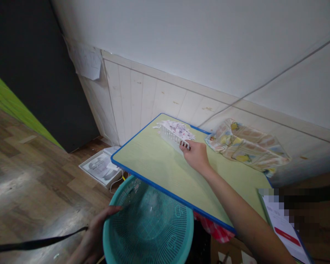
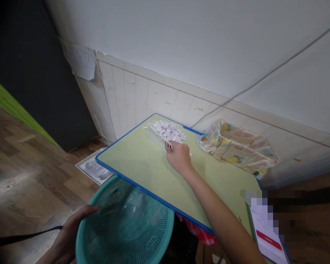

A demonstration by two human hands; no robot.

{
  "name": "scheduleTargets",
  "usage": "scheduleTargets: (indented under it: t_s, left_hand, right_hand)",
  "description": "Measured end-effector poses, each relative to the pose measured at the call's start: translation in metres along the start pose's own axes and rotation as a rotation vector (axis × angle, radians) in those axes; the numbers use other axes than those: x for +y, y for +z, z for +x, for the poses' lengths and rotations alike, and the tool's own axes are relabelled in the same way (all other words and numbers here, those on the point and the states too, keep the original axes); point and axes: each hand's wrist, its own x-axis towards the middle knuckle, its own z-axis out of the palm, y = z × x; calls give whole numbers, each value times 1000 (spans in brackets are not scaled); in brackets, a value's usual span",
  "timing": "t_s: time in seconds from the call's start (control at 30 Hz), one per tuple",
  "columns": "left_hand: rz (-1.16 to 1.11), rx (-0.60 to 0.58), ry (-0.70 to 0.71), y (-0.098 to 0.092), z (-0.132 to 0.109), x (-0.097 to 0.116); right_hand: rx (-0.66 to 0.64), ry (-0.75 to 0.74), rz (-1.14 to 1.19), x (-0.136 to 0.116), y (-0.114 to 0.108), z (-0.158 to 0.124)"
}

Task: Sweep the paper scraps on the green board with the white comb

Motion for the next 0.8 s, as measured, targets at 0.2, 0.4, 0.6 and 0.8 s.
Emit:
scheduleTargets:
  t_s: [0.2,0.4,0.6,0.8]
  left_hand:
    - [19,0,20,4,-2,0]
    - [35,-4,39,3,-1,1]
    - [32,-18,47,2,-3,4]
    - [35,-23,49,6,-6,5]
  right_hand:
    - [41,-8,54,1,6,9]
    - [-38,-51,85,-2,6,6]
    - [-22,-32,146,5,-7,-3]
    - [-47,-50,220,7,11,8]
